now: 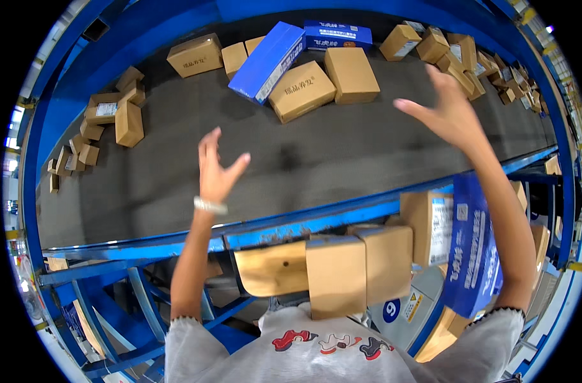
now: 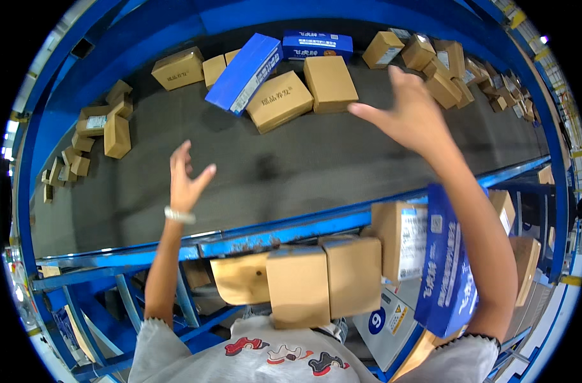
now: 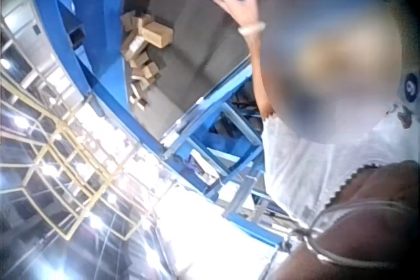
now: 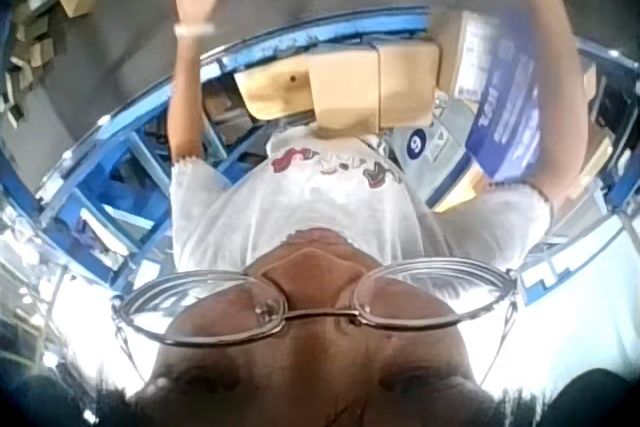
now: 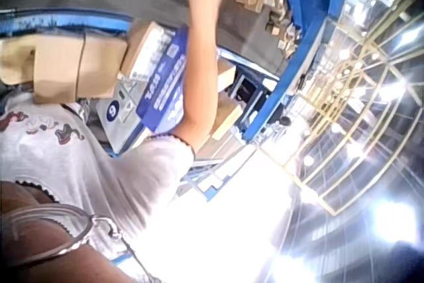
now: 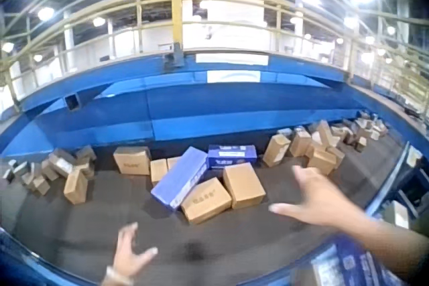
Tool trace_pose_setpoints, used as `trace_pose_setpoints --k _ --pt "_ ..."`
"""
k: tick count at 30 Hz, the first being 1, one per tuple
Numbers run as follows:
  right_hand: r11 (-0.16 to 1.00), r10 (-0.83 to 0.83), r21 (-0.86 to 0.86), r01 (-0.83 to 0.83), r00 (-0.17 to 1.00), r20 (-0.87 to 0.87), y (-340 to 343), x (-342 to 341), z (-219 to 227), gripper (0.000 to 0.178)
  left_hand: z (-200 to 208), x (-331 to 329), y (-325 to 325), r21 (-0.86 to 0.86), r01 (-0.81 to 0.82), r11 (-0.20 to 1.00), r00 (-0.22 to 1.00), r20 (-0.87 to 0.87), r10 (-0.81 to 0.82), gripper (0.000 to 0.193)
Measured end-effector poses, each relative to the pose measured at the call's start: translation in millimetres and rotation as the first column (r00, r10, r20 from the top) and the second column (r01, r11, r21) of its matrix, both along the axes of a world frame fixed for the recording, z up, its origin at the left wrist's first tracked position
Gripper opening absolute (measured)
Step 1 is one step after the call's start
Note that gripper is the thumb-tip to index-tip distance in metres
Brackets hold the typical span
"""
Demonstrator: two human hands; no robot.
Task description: The person stands at a conveyor belt in a warehouse, rapidly picking up cardboard boxes and plastic mailers. They place each item onto a wooden sorting board, briefly orienting it before pushing it onto a secondary conveyor belt. The process is repetitive and continuous.
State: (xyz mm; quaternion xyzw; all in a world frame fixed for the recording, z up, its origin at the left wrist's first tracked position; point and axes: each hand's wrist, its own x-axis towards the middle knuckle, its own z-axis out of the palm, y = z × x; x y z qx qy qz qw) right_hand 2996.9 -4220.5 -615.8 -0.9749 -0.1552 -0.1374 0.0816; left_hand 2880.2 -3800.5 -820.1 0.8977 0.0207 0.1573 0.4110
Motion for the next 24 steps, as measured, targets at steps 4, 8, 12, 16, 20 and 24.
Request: trace_pose_setpoints --k 4,8,12,16,20,24 --pt "0.948 -0.289 0.042 0.314 0.911 -0.296 75.6 148.9 -124.1 0.13 -37.2 177.4 30.6 0.314 -0.105 0.944 0.989 0.128 0.068 0.115" --pt "0.815 -0.508 0.023 0.579 0.734 -0.45 97.4 222.0 -240.2 0.141 -66.0 285.9 13.3 0.526 0.011 0.851 0.968 -0.217 0.121 0.126" --pt "0.78 -0.599 -0.154 0.607 0.652 -0.464 58.4 266.6 -328.6 0.157 -127.7 330.4 16.3 0.568 0.063 0.821 0.951 -0.282 0.122 0.129" --pt "0.808 -0.511 -0.036 0.589 0.669 -0.54 22.1 287.0 -359.6 0.16 -154.6 307.8 2.2 0.555 0.009 0.832 0.968 -0.214 0.132 0.119" --pt "0.873 -0.435 -0.084 0.481 0.688 -0.581 31.0 271.3 -354.3 0.151 -188.5 216.6 27.6 0.253 -0.067 0.965 0.94 -0.307 0.146 0.108" --pt "0.857 -0.42 -0.109 0.503 0.562 -0.713 -17.9 288.3 -328.5 0.119 -183.5 103.3 51.6 -0.377 -0.281 0.883 0.9 -0.423 0.106 0.098"
